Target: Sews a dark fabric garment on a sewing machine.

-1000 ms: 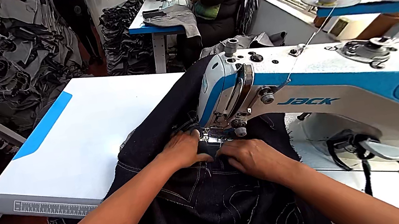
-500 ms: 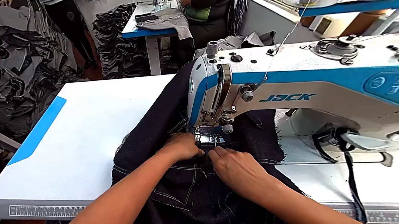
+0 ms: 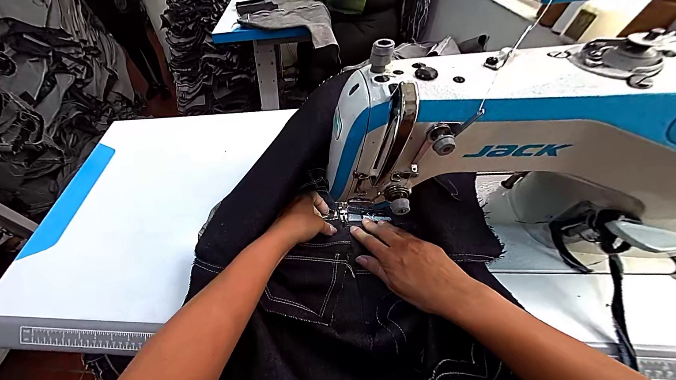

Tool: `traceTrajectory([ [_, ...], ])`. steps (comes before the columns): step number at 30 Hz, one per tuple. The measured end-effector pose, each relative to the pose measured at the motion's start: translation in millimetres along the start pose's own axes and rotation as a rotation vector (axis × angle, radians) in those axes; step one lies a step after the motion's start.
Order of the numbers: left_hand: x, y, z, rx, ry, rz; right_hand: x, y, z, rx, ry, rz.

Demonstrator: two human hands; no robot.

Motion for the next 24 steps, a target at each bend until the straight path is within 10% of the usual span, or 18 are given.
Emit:
traceTrajectory([
  [19, -6, -3, 11, 0.027, 0.062, -0.004, 0, -1, 8, -0.017, -0.042, 0.003],
  [24, 4, -39, -54, 0.422, -0.393, 0.507, -11, 12, -8, -0.077, -0.159, 0.003],
])
Point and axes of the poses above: each hand's wrist, its own z-axis towards the middle knuckle, its own x-axis out of the palm, y = z × x, the point moved 7 cm from there along z, towards the middle knuckle, and after that the axes turned 5 degrees about -y, right-handed, at the moved point
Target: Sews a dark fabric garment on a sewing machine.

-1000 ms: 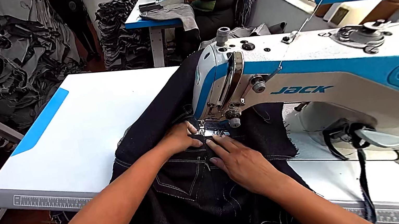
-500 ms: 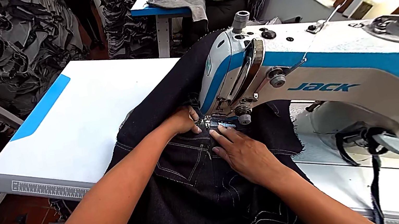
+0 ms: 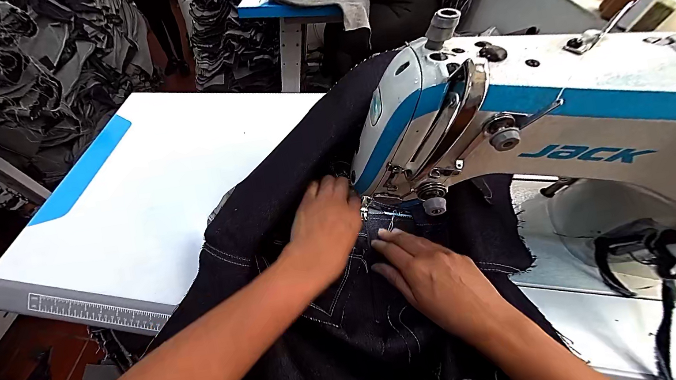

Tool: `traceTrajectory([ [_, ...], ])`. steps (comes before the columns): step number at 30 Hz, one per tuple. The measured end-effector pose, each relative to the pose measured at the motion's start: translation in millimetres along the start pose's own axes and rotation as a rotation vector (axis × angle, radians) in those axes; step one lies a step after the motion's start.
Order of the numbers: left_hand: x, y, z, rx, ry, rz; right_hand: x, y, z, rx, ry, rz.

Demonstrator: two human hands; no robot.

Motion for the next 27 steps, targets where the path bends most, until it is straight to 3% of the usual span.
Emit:
traceTrajectory([
  [1, 1, -13, -17, 0.064, -0.06, 0.027, -1, 2, -7, -0.012, -0.009, -0.026],
  [2, 11, -22, -37, 0.084, -0.014, -0.005, -2, 2, -12, -0.016, -0.013, -0.028],
  [5, 42, -23, -77, 0.013, 0.25, -0.087, -6, -11, -17, -0.002, -0.024, 0.061],
  [12, 41, -21, -79, -0.075, 0.328, -0.03, -7, -18, -17, 0.012, -0.071, 0.074],
  [27, 42, -13, -64, -0.07, 0.192, -0.021, -5, -29, -5, 0.053, -0.032, 0.139],
])
Point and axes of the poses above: each hand's wrist, its own z-axis towards the middle knuckle, its own x-axis out of the palm, y = z × x, the point moved 7 cm from there along z, towards the middle knuckle, and after that the axes turned 5 degrees about -y, right-handed, at the moved point
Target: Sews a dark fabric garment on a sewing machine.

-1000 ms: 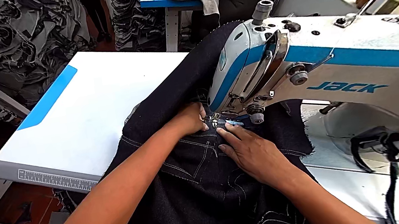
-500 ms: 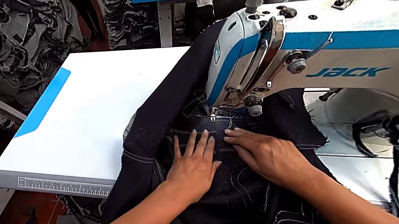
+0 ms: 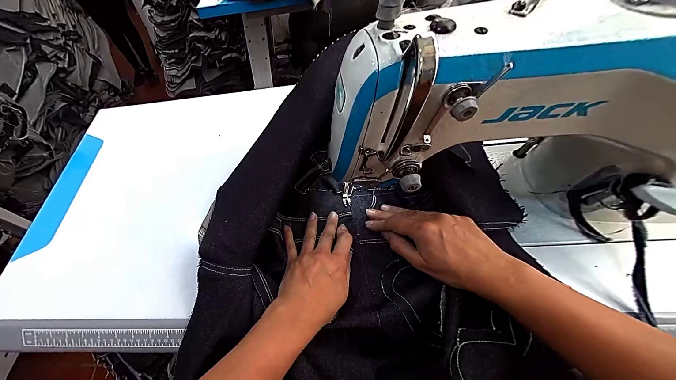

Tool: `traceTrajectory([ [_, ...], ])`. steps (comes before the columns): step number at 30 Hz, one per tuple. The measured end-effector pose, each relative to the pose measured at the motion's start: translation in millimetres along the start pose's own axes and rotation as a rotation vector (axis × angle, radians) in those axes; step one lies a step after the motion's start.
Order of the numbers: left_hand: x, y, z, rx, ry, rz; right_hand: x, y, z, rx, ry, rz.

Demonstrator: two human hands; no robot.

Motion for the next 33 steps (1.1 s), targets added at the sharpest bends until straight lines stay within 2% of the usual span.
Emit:
traceTrajectory([
  [15, -5, 14, 29, -0.009, -0.019, -0.048, 4, -20, 25, 0.04, 0.035, 0.004],
  [19, -1, 20, 41, -0.031, 0.028, -0.043, 7, -29, 32, 0.069, 0.036, -0.012],
  [25, -4, 31, 68, -0.028, 0.029, -0.061, 12, -48, 54, 0.135, 0.116, -0.054],
  [29, -6, 39, 86, -0.033, 0.061, -0.056, 15, -58, 68, 0.248, 0.272, -0.103],
  [33, -9, 47, 103, -0.016, 0.027, -0.091, 9, -57, 74, 0.193, 0.234, -0.08],
])
Point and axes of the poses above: each hand's wrist, its own z-axis towards the middle knuckle, its own x-axis out of the palm, y = z × x, the point moved 7 cm from there along z, towards the middle knuckle, and after that the axes turned 5 degrees about -y, right-handed, at the moved point
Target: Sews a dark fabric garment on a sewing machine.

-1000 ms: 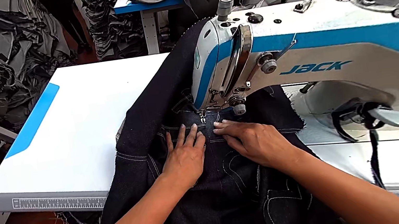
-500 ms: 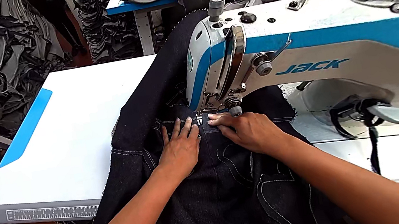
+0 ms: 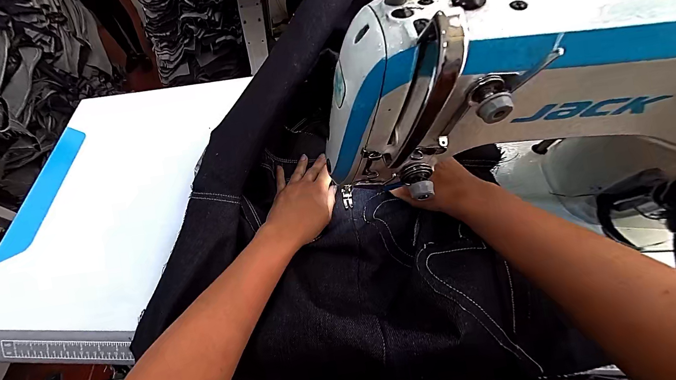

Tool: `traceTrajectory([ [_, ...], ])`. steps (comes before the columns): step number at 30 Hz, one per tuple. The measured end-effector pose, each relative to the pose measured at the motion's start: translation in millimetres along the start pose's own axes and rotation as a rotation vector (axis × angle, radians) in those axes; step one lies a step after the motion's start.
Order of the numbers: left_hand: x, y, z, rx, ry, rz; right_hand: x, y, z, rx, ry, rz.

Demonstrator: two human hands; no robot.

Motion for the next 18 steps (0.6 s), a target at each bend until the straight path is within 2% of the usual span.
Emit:
traceTrajectory([
  [4, 1, 1, 3, 0.0, -0.011, -0.002, -6, 4, 0, 0.054, 0.054, 0.013],
  [7, -2, -1, -1, 0.016, -0.026, -0.042, -12, 9, -7, -0.061, -0.049, 0.024],
  [8, -11, -1, -6, 0.049, -0.101, -0.089, -18, 9, -13, -0.104, -0.115, 0.026],
  [10, -46, 4, -28, 0.13, -0.362, -0.098, -35, 2, -33, -0.187, -0.397, 0.013],
  [11, -65, 12, -43, 0.121, -0.476, -0.047, -43, -5, -50, -0.153, -0.52, 0.015],
  [12, -83, 25, -60, 0.061, -0.552, 0.005, -49, -16, -68, -0.047, -0.569, 0.038],
  [13, -95, 42, -74, -0.051, -0.577, 0.014, -48, -29, -85, 0.098, -0.542, 0.1],
  [15, -96, 81, -96, -0.354, -0.489, -0.124, -26, -52, -111, 0.358, -0.383, 0.249],
  [16, -86, 96, -100, -0.483, -0.415, -0.218, -15, -55, -119, 0.429, -0.332, 0.287],
  [18, -69, 105, -100, -0.586, -0.334, -0.36, -11, -41, -123, 0.442, -0.295, 0.273],
])
Point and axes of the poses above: each hand's wrist, its own z-axis towards the middle knuckle, its own x-axis out of the palm, y = z × x, the point moved 7 cm from there along z, towards the middle knuckle, and after that the axes turned 5 degrees about -y, right-handed, at the moved point
